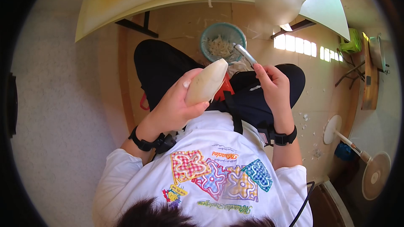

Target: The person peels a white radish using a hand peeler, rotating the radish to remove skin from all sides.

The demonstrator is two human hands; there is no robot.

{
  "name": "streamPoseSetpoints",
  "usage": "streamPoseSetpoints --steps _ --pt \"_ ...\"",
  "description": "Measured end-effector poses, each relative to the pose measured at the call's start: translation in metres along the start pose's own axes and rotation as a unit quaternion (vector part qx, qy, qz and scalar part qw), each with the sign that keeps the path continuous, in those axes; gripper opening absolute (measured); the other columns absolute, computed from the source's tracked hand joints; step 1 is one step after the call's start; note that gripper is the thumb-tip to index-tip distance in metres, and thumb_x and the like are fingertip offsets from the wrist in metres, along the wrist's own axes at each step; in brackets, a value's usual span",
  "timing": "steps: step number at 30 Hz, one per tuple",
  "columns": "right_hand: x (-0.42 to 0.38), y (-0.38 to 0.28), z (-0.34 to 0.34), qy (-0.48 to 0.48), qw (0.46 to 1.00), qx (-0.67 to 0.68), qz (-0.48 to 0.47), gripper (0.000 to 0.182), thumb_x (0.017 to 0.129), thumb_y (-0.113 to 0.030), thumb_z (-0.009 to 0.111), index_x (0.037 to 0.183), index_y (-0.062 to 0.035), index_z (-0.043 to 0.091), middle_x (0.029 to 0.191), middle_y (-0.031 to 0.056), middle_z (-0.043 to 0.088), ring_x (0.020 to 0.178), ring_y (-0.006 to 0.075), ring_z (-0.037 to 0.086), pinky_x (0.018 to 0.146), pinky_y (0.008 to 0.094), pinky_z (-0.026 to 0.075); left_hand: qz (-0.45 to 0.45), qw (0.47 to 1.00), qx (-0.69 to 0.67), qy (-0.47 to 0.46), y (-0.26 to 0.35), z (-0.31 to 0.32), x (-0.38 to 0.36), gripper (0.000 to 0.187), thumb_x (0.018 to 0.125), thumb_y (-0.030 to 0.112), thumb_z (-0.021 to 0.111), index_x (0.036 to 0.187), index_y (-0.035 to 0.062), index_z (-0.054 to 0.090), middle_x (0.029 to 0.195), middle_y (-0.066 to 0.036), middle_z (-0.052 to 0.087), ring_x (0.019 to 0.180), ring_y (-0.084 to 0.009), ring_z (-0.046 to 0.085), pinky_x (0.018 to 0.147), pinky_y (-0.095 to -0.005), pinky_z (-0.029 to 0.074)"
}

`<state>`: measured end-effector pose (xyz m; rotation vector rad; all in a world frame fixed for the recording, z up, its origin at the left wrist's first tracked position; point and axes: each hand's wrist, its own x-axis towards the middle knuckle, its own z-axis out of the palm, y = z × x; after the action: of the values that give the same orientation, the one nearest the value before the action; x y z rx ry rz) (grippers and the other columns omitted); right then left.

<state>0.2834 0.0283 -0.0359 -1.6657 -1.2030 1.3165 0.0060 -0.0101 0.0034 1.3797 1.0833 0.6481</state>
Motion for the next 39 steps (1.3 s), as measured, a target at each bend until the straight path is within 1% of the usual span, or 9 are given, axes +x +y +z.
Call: streamPoseSetpoints --steps 5,10,13,22,26,29,33,35,39 --pt "-0.012 -0.011 0.000 0.013 0.996 0.085 -0.008 0.027 0.096 -0.024 0.066 0.084 0.0009 0.066 0.063 -0.0067 0.049 0.055 0.0010 0.038 0.049 0.0196 0.026 0.024 0.999 0.029 0.011 -0.001 0.002 0.004 0.061 0.087 0.008 0.067 0.141 0.0013 0.040 0.125 -0.009 0.053 0.113 -0.0141 0.052 0.099 -0.0302 0.042" --pt "-0.044 -0.047 0.019 -0.131 0.972 -0.095 -0.172 0.015 0.086 -0.013 0.075 0.087 -0.0003 0.067 0.060 0.0001 0.055 0.051 0.0059 0.045 0.049 0.0221 0.035 0.018 0.999 -0.047 0.012 -0.012 0.006 0.008 0.061 0.088 0.004 0.066 0.141 -0.0003 0.037 0.126 -0.009 0.053 0.117 -0.0139 0.051 0.101 -0.0311 0.042" --pt "-0.047 -0.048 0.032 -0.132 0.965 -0.122 -0.192 0.018 0.083 -0.017 0.079 0.084 -0.0023 0.068 0.061 0.0077 0.060 0.049 0.0135 0.055 0.048 0.0254 0.039 0.003 0.998 -0.054 0.025 -0.010 0.006 0.009 0.061 0.087 0.003 0.067 0.140 -0.0012 0.036 0.127 -0.009 0.053 0.119 -0.0144 0.051 0.102 -0.0318 0.043" --pt "-0.047 -0.044 0.035 -0.113 0.952 -0.166 -0.231 0.020 0.082 -0.019 0.079 0.082 -0.0034 0.067 0.062 0.0105 0.061 0.050 0.0211 0.057 0.048 0.0273 0.042 -0.027 0.998 -0.033 0.045 -0.002 0.006 0.006 0.060 0.085 0.004 0.067 0.137 -0.0005 0.039 0.125 -0.010 0.053 0.116 -0.0153 0.052 0.100 -0.0320 0.044" --pt "-0.044 -0.043 0.033 -0.083 0.958 -0.182 -0.206 0.019 0.085 -0.018 0.077 0.082 -0.0025 0.067 0.061 0.0093 0.060 0.050 0.0166 0.055 0.049 0.0267 0.041 -0.014 0.998 0.034 0.057 -0.002 0.006 0.005 0.060 0.085 0.009 0.068 0.138 0.0002 0.041 0.125 -0.012 0.053 0.115 -0.0175 0.053 0.100 -0.0327 0.043" --pt "-0.038 -0.042 0.025 -0.050 0.979 -0.145 -0.137 0.017 0.088 -0.015 0.073 0.083 -0.0005 0.067 0.056 0.0026 0.051 0.052 0.0068 0.042 0.048 0.0244 0.034 -0.012 0.996 0.062 0.062 -0.006 0.008 -0.001 0.061 0.085 0.010 0.069 0.138 0.0003 0.040 0.126 -0.013 0.053 0.116 -0.0189 0.053 0.101 -0.0335 0.043" --pt "-0.034 -0.034 0.022 -0.053 0.978 -0.138 -0.147 0.018 0.089 -0.015 0.073 0.082 0.0005 0.066 0.056 0.0001 0.047 0.052 0.0061 0.038 0.047 0.0237 0.030 -0.001 0.996 0.067 0.062 -0.007 0.010 -0.002 0.062 0.085 0.012 0.069 0.138 0.0003 0.040 0.126 -0.014 0.053 0.117 -0.0204 0.053 0.101 -0.0339 0.043" --pt "-0.030 -0.032 0.022 -0.017 0.986 -0.122 -0.114 0.022 0.090 -0.017 0.073 0.081 0.0020 0.066 0.056 -0.0022 0.045 0.053 0.0041 0.036 0.046 0.0236 0.028 0.018 0.991 0.109 0.079 -0.006 0.009 -0.002 0.066 0.082 0.019 0.072 0.137 0.0012 0.041 0.126 -0.021 0.055 0.114 -0.0347 0.059 0.095 -0.0391 0.048" --pt "-0.012 -0.014 0.006 0.022 0.991 -0.099 -0.086 0.027 0.094 -0.021 0.070 0.081 0.0025 0.066 0.058 -0.0060 0.044 0.056 0.0020 0.035 0.048 0.0224 0.026 0.017 0.988 0.135 0.076 0.007 0.005 -0.008 0.065 0.082 0.019 0.073 0.137 0.0028 0.041 0.124 -0.020 0.055 0.112 -0.0341 0.060 0.094 -0.0389 0.049"
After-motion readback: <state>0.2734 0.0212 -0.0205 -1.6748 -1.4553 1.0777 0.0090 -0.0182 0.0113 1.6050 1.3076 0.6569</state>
